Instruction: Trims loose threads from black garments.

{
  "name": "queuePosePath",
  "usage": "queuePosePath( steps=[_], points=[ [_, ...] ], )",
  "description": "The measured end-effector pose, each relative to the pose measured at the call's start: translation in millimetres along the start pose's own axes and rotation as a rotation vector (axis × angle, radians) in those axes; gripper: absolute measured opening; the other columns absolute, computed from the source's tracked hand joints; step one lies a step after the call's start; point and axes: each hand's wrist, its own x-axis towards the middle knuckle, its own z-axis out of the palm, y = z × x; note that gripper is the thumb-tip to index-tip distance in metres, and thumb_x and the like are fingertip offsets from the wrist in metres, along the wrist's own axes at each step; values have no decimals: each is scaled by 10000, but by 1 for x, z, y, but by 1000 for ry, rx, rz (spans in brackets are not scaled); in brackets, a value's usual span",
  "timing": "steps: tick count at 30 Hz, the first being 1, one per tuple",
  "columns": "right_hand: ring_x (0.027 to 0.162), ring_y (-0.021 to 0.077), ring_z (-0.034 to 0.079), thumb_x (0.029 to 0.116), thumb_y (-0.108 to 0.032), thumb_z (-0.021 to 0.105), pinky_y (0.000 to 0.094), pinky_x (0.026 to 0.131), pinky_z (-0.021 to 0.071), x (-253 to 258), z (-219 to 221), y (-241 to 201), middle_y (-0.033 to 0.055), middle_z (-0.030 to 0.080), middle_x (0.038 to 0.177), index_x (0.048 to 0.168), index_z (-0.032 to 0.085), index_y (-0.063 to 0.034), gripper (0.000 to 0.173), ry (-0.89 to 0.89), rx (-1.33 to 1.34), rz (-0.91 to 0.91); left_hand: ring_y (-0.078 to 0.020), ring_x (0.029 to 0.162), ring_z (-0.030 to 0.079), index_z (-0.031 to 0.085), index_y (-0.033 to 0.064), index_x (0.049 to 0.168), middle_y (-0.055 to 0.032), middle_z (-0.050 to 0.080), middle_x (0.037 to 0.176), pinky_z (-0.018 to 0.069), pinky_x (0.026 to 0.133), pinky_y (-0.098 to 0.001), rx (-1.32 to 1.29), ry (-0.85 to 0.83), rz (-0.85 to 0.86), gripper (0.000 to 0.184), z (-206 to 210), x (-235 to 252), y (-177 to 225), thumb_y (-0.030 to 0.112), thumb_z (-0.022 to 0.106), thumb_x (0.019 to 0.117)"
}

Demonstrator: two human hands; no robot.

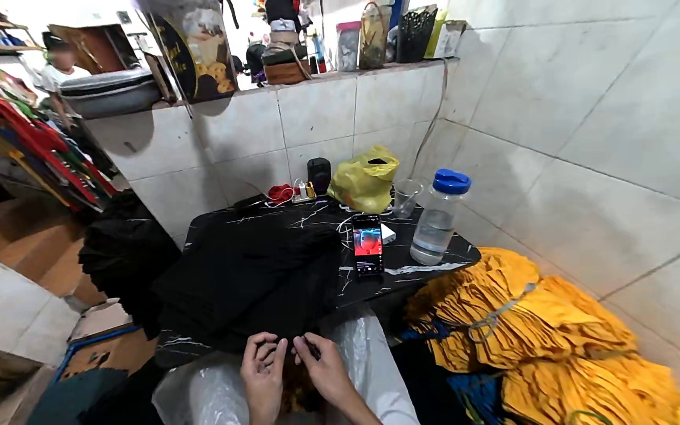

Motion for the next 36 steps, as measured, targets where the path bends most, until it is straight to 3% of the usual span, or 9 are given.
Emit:
queuePosePath(
  steps=[2,5,8,11,17,21,24,33,36],
  points=[
    [752,111,665,1042,-478,555,313,739,558,3,0,-2,19,699,821,967,699,-74,436,-17,-36,37,-130,747,719,640,-36,1078,-75,736,914,632,671,-256,23,-34,-1,180,1,-4,-1,-46,673,902],
    [684,107,646,1015,-381,629,295,689,544,4,1,-1,11,679,749,932,674,-64,331,-10,-9,39,-120,821,706,658,-51,1093,-82,717,1003,617,730,-239,27,-42,12,173,-1,-10,-7,-41,613,926],
    [610,102,600,998,-291,647,274,611,531,2,2,0,11,608,699,874,647,-60,261,20,63,13,-122,804,713,631,-70,1178,-104,721,1065,630,715,-253,65,-27,6,287,-1,-11,-3,-58,662,893],
    [669,136,635,1023,-333,603,325,670,554,2,0,0,46,648,765,905,674,-54,311,-16,16,-4,-131,841,729,631,-88,1264,-148,696,1239,635,751,-257,105,-27,-5,406,-3,-11,-1,-79,694,863],
    [743,115,645,1069,-261,518,299,737,551,6,-2,0,39,674,816,976,682,-36,295,-125,113,-79,-95,767,722,734,-25,920,-52,752,873,625,702,-230,161,25,138,75,-1,-6,-5,-47,724,848],
    [816,122,659,1089,-359,477,339,804,551,8,-3,-4,46,690,855,966,712,-34,419,-132,179,-32,-134,787,698,726,0,909,-58,708,906,626,719,-268,174,-85,158,43,-3,-9,-7,26,719,876],
    [680,88,549,1004,-474,621,292,664,476,12,-3,-4,12,577,733,806,648,-56,463,-134,220,19,-98,898,668,749,38,867,-51,679,980,596,797,-220,291,-121,235,60,-8,-14,-16,90,738,838],
    [728,57,583,1031,-242,598,241,703,499,8,-4,-5,-12,612,793,917,654,-56,226,-124,329,46,-118,1064,649,803,131,856,-75,664,1141,582,910,-231,255,-231,238,124,-15,-22,-19,248,830,827],
    [728,65,588,1044,-242,559,245,700,506,6,-4,-8,0,619,808,937,649,-57,232,-144,245,1,-152,974,682,753,29,1003,-80,698,1090,607,839,-281,58,-215,136,166,-18,-19,-11,172,737,920]
  ],
)
